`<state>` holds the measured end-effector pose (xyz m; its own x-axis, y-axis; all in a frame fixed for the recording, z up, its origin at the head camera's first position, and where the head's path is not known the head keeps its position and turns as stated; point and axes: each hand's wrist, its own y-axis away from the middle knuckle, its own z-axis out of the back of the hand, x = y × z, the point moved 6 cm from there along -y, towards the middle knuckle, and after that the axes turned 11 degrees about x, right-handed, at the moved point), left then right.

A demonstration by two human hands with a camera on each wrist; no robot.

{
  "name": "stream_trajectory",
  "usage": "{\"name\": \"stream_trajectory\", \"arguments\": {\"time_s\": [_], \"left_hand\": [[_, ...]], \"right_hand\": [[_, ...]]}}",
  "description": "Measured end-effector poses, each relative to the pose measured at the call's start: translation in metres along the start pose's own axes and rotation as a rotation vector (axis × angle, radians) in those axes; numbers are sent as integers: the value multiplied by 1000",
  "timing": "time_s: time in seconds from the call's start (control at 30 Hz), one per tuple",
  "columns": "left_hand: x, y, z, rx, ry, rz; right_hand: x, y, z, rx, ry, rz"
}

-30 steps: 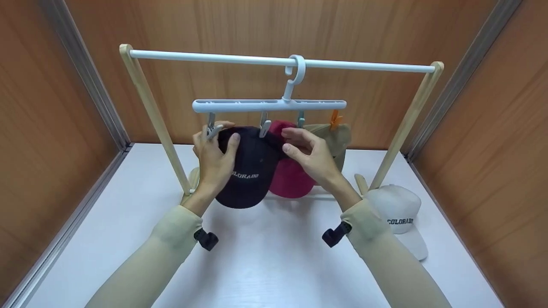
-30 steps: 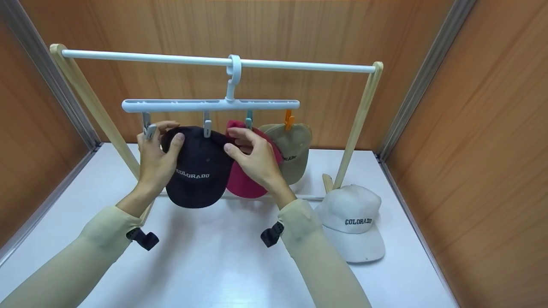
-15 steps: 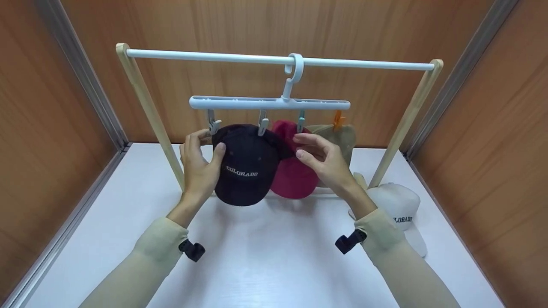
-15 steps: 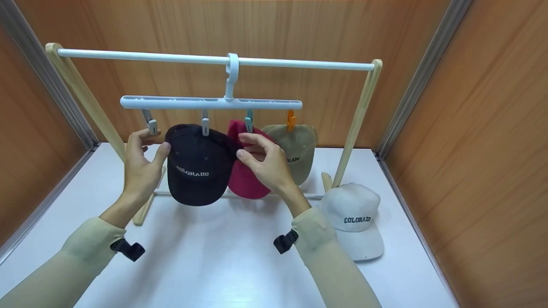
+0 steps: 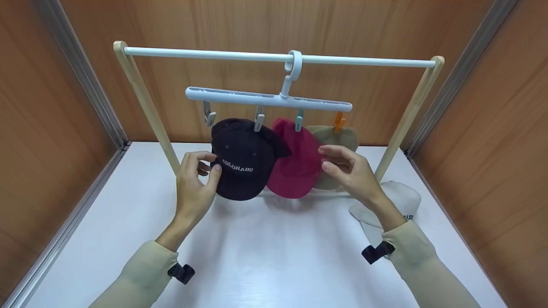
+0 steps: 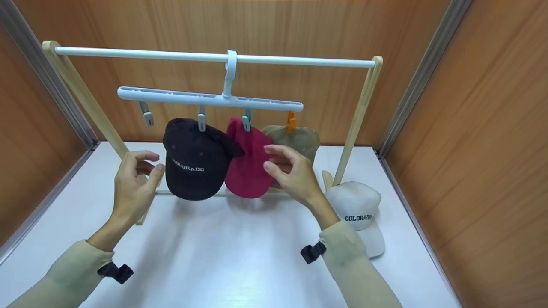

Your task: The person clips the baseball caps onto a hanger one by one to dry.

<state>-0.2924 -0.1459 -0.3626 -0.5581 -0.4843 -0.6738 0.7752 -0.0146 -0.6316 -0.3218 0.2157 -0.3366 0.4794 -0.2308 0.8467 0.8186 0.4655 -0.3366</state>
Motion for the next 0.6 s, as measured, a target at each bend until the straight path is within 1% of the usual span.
{"name": "stream_trajectory", "arguments": {"time_s": [0.1, 0.2, 0.43, 0.6], "left_hand": [[-4, 7, -4, 20, -14, -37], [-7, 12, -11, 40, -4, -67], [-18, 23, -33, 120, 24, -102], [-25, 28, -47, 181, 18, -122]], "right_hand": [[-5, 13, 12, -16, 53, -36], [-12, 28, 27, -39, 99, -68], [-36, 49, 62, -62, 196, -80], [-53, 63, 80, -72, 222, -76]]}}
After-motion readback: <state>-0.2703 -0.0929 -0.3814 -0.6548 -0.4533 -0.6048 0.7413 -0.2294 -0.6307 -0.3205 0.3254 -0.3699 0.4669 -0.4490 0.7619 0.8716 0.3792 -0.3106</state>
